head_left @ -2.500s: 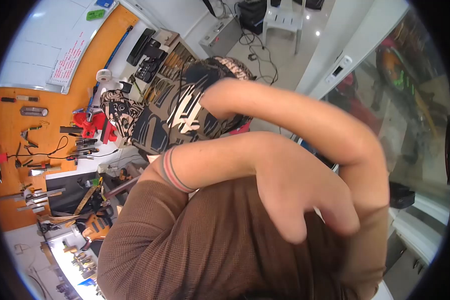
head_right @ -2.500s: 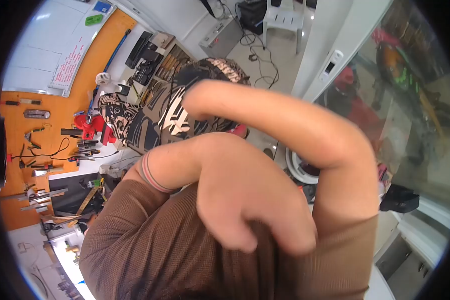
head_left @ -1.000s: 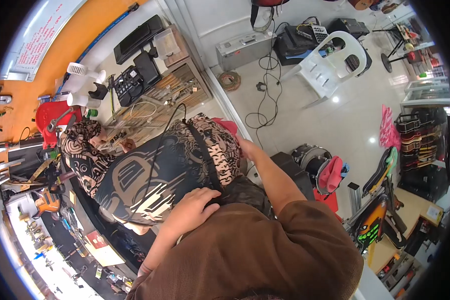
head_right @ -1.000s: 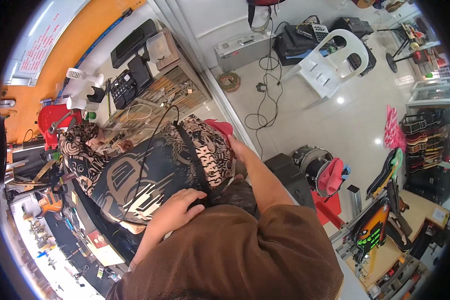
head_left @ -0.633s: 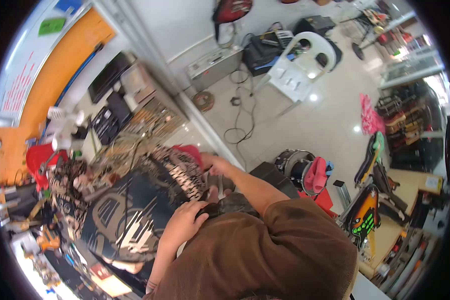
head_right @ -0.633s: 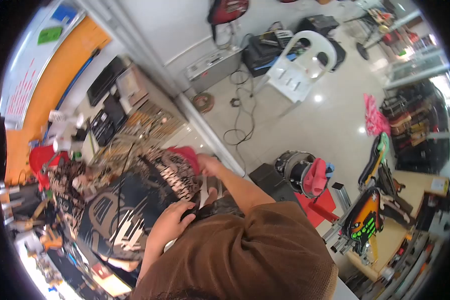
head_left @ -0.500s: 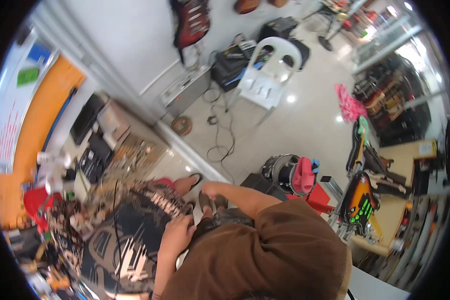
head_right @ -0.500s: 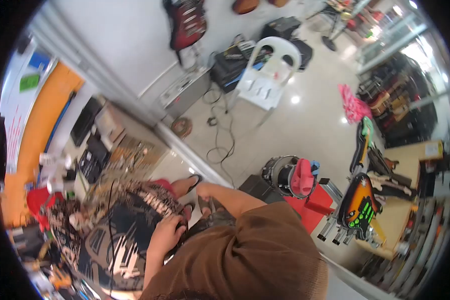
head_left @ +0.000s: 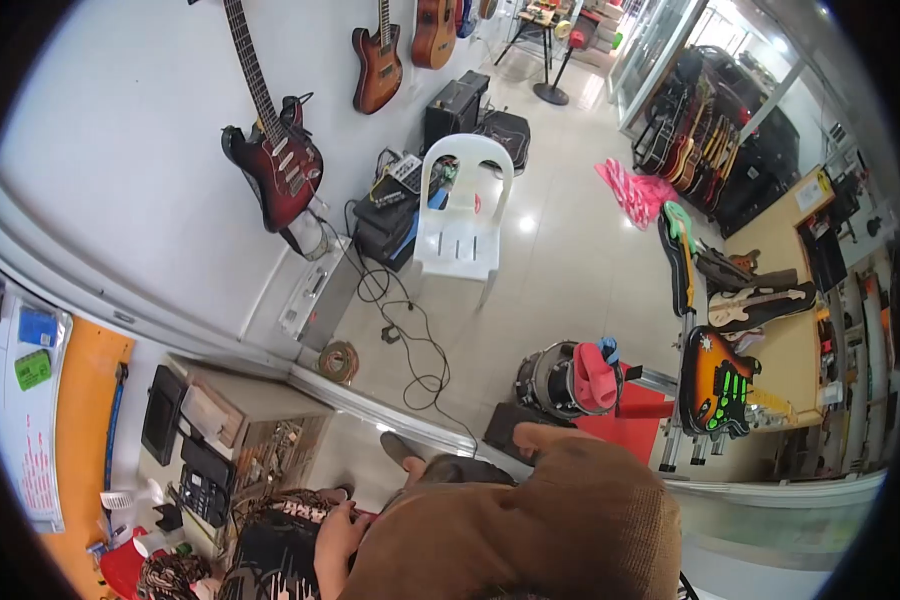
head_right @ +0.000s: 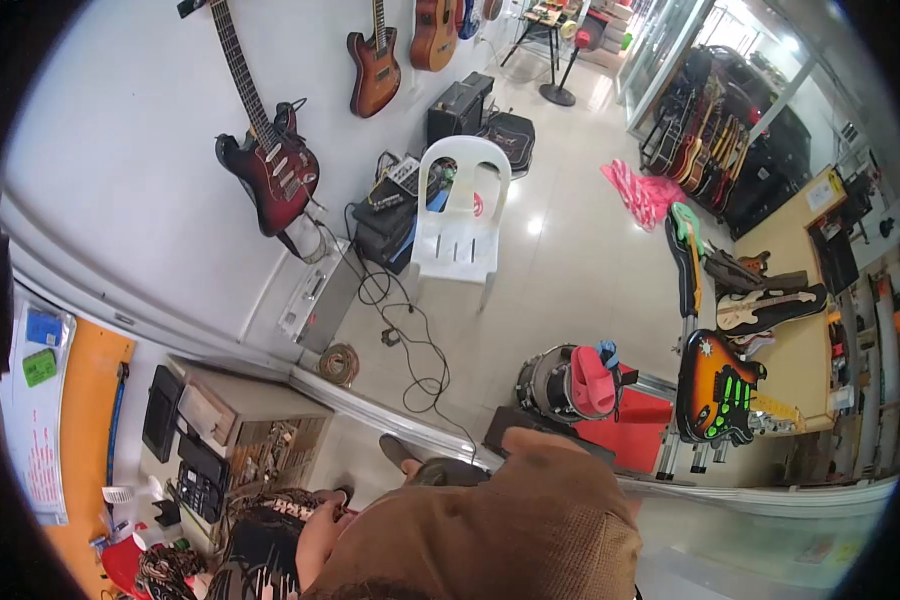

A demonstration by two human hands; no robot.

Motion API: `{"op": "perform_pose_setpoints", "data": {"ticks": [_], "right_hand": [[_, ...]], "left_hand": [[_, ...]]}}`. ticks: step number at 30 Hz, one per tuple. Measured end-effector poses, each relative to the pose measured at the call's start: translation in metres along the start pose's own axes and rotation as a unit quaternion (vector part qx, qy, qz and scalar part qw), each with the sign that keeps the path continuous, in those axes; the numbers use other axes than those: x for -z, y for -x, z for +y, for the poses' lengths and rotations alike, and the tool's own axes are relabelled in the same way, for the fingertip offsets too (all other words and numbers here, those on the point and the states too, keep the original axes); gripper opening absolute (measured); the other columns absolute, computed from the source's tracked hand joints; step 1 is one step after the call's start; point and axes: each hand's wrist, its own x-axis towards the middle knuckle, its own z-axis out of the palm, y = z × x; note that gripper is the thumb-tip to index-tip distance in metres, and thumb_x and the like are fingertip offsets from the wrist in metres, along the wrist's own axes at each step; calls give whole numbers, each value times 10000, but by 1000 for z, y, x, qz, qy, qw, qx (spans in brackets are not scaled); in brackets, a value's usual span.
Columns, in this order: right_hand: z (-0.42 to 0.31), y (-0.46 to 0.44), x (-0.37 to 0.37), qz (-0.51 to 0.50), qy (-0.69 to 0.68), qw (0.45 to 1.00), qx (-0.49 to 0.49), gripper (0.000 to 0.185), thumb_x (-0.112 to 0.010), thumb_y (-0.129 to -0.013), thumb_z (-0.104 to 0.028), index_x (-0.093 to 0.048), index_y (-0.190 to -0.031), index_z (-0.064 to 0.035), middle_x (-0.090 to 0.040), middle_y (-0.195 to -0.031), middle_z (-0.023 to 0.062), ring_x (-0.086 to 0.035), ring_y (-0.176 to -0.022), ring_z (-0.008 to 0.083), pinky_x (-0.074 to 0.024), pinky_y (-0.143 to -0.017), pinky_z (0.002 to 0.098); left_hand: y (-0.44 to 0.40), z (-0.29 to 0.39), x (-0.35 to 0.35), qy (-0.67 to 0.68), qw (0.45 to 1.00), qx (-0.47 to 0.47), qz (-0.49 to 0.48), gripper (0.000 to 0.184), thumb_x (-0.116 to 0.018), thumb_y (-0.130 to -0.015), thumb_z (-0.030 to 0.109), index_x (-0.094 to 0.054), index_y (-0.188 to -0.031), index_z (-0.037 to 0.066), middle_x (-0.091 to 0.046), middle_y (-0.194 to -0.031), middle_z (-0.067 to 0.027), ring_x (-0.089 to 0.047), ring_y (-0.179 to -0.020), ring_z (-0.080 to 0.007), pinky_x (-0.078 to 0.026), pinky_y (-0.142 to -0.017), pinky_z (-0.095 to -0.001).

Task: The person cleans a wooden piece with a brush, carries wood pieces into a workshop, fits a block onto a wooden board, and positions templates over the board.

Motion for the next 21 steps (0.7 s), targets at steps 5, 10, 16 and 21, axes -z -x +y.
{"op": "perform_pose_setpoints", "data": {"ticks": [5, 10, 16, 21], "right_hand": [[25, 13, -30, -35, -156, 984, -77, 281, -652, -982, -181, -836, -1123, -22, -811, -1223, 212, -798, -1098, 369, -622, -891, 541], [36, -1, -22, -29, -275, 954, -114, 296, -631, -1025, -209, -833, -1160, -40, -813, -1241, 195, -801, -1114, 352, -624, -910, 535], [85, -62, 63, -4, -367, 928, -61, 285, -620, -1049, -215, -833, -1169, -69, -824, -1220, 152, -807, -1092, 301, -633, -885, 503], [143, -96, 224, 72, -578, 811, 64, 321, -611, -1037, -172, -739, -1318, -87, -794, -1286, 133, -797, -1116, 249, -634, -856, 484]], "left_hand": [[-37, 29, 54, -61, 998, -5, -7, 618, -809, -942, 344, -686, -1438, -4, -746, -1357, -273, -714, -1266, -448, -562, -1088, -502], [-106, 81, 94, -166, 984, -70, -17, 596, -808, -954, 324, -687, -1454, 23, -754, -1360, -251, -695, -1306, -438, -546, -1117, -512], [-208, 190, 115, -212, 971, -107, -15, 588, -812, -962, 336, -686, -1463, 56, -744, -1380, -240, -693, -1308, -428, -550, -1110, -513], [-337, 322, 80, -338, 932, -110, -77, 595, -822, -950, 395, -696, -1462, 119, -741, -1391, -224, -700, -1292, -426, -557, -1099, -531]]}}
